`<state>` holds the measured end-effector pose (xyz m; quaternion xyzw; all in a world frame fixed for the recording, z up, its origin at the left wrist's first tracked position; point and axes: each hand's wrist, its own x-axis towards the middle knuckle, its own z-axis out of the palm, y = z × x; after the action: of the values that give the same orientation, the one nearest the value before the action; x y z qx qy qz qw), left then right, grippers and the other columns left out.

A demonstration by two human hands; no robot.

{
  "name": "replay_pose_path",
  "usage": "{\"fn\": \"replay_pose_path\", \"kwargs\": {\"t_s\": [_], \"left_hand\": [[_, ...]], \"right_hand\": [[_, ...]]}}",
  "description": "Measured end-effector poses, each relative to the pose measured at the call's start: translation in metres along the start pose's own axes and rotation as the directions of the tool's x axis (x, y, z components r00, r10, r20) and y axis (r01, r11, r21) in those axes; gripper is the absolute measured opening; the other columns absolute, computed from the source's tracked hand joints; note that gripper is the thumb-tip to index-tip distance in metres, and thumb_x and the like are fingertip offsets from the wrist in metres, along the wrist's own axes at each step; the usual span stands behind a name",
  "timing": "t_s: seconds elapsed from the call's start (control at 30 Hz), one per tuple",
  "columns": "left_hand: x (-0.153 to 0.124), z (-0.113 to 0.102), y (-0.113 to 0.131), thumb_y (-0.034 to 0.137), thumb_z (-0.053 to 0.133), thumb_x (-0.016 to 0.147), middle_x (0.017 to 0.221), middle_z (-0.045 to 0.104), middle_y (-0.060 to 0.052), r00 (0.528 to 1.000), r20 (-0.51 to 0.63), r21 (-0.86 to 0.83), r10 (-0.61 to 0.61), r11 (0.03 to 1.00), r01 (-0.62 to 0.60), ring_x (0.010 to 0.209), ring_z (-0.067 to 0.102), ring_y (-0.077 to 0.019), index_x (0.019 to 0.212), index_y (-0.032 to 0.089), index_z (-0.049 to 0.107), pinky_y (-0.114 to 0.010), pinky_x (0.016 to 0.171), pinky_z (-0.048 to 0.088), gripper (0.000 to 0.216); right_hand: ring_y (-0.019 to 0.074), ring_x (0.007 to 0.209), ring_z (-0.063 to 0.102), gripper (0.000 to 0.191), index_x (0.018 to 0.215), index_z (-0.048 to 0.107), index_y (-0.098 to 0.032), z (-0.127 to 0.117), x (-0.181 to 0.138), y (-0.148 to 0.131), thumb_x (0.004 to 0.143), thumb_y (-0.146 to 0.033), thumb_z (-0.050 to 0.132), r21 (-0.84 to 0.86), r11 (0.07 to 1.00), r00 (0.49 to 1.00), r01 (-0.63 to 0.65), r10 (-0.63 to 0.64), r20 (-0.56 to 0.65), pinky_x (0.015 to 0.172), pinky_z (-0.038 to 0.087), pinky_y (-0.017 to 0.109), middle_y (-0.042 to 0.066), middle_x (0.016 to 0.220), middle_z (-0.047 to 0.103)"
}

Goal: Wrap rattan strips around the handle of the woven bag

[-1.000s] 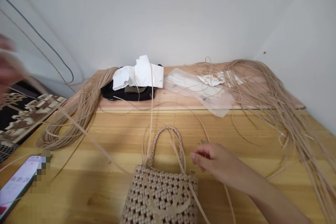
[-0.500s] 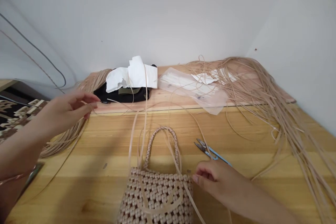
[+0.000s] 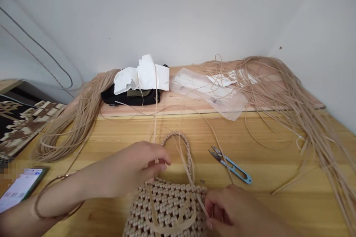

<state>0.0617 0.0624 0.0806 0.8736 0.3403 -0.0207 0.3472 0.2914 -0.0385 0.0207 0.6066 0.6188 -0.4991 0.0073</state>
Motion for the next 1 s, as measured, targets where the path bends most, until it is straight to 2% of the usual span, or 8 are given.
{"fn": "replay_pose_path", "kwargs": {"t_s": [0.07, 0.13, 0.27, 0.43, 0.57, 0.77, 0.87, 1.0], "left_hand": [[0.010, 0.013, -0.003, 0.016, 0.045, 0.081, 0.069, 0.065, -0.003, 0.997, 0.076, 0.114, -0.031, 0.993, 0.023, 0.063, 0.058, -0.0162, 0.073, 0.017, 0.063, -0.025, 0.056, 0.037, 0.019], [0.018, 0.025, -0.005, 0.016, 0.046, 0.079, 0.067, 0.065, -0.004, 0.990, 0.141, 0.135, -0.017, 0.991, -0.002, 0.061, 0.058, -0.0165, 0.069, 0.017, 0.063, -0.025, 0.053, 0.036, 0.020], [0.027, 0.039, -0.009, 0.012, 0.045, 0.079, 0.074, 0.069, -0.002, 0.968, 0.236, -0.060, 0.083, 0.996, -0.071, 0.066, 0.059, -0.0136, 0.075, 0.019, 0.066, -0.021, 0.057, 0.039, 0.022], [0.025, 0.040, -0.008, 0.011, 0.045, 0.078, 0.091, 0.071, -0.005, 0.952, 0.303, -0.186, 0.043, 0.982, 0.014, 0.076, 0.062, -0.0147, 0.090, 0.016, 0.068, -0.021, 0.063, 0.043, 0.026], [0.015, 0.036, 0.000, 0.012, 0.048, 0.076, 0.091, 0.070, -0.005, 0.942, 0.332, -0.250, 0.060, 0.968, 0.027, 0.075, 0.062, -0.0138, 0.096, 0.017, 0.067, -0.020, 0.062, 0.043, 0.028], [-0.003, 0.035, 0.011, 0.009, 0.048, 0.077, 0.092, 0.069, -0.002, 0.950, 0.282, -0.318, 0.133, 0.947, -0.038, 0.077, 0.061, -0.0133, 0.095, 0.021, 0.067, -0.020, 0.065, 0.044, 0.029], [-0.010, 0.037, 0.013, 0.013, 0.050, 0.079, 0.090, 0.069, -0.003, 0.957, 0.223, -0.324, 0.187, 0.940, -0.108, 0.077, 0.061, -0.0141, 0.092, 0.020, 0.067, -0.021, 0.066, 0.044, 0.023], [-0.015, 0.042, 0.014, 0.013, 0.051, 0.081, 0.085, 0.068, -0.004, 0.969, 0.155, -0.354, 0.191, 0.927, -0.126, 0.075, 0.060, -0.0138, 0.089, 0.019, 0.067, -0.021, 0.066, 0.043, 0.020]], "right_hand": [[0.0145, 0.060, 0.055, 0.012, 0.070, 0.066, -0.020, 0.000, 0.001, -0.005, 0.075, -0.022, 0.055, -0.049, 0.998, 0.997, -0.035, 0.038, 0.060, 0.051, 0.036, 0.021, 0.002, 0.066, 0.065], [0.0151, 0.059, 0.055, 0.011, 0.071, 0.065, -0.019, -0.001, 0.003, -0.008, 0.074, -0.020, 0.054, -0.058, 0.996, 0.996, -0.060, 0.064, 0.068, 0.050, 0.036, 0.022, 0.003, 0.066, 0.065], [0.0164, 0.062, 0.057, 0.012, 0.073, 0.064, -0.018, 0.002, 0.009, -0.009, 0.075, -0.022, 0.053, 0.044, 0.997, 0.996, -0.058, 0.055, 0.067, 0.053, 0.039, 0.023, 0.005, 0.069, 0.066], [0.0151, 0.061, 0.053, 0.016, 0.072, 0.058, -0.017, 0.008, 0.013, -0.009, 0.077, -0.028, 0.048, 0.154, 0.986, 0.998, -0.063, 0.064, -0.002, 0.054, 0.039, 0.023, 0.005, 0.067, 0.062], [0.0142, 0.059, 0.050, 0.012, 0.075, 0.057, -0.019, 0.003, 0.015, -0.017, 0.076, -0.028, 0.050, 0.145, 0.989, 1.000, -0.014, 0.017, -0.023, 0.053, 0.036, 0.023, 0.002, 0.065, 0.060], [0.0129, 0.057, 0.046, 0.034, 0.058, 0.055, -0.017, -0.009, 0.020, -0.036, 0.083, -0.037, 0.043, -0.100, 0.993, 0.997, 0.059, -0.064, -0.046, 0.050, 0.027, 0.024, 0.002, 0.059, 0.055], [0.0098, 0.052, 0.040, 0.025, 0.055, 0.057, -0.017, -0.006, 0.024, -0.043, 0.073, -0.033, 0.052, -0.136, 0.988, 0.997, 0.067, -0.059, 0.059, 0.046, 0.021, 0.023, -0.001, 0.053, 0.049], [0.0089, 0.053, 0.041, 0.016, 0.059, 0.060, -0.016, -0.005, 0.034, -0.042, 0.069, -0.026, 0.054, -0.043, 0.996, 0.994, 0.082, -0.079, 0.074, 0.046, 0.024, 0.021, -0.003, 0.053, 0.049]]}}
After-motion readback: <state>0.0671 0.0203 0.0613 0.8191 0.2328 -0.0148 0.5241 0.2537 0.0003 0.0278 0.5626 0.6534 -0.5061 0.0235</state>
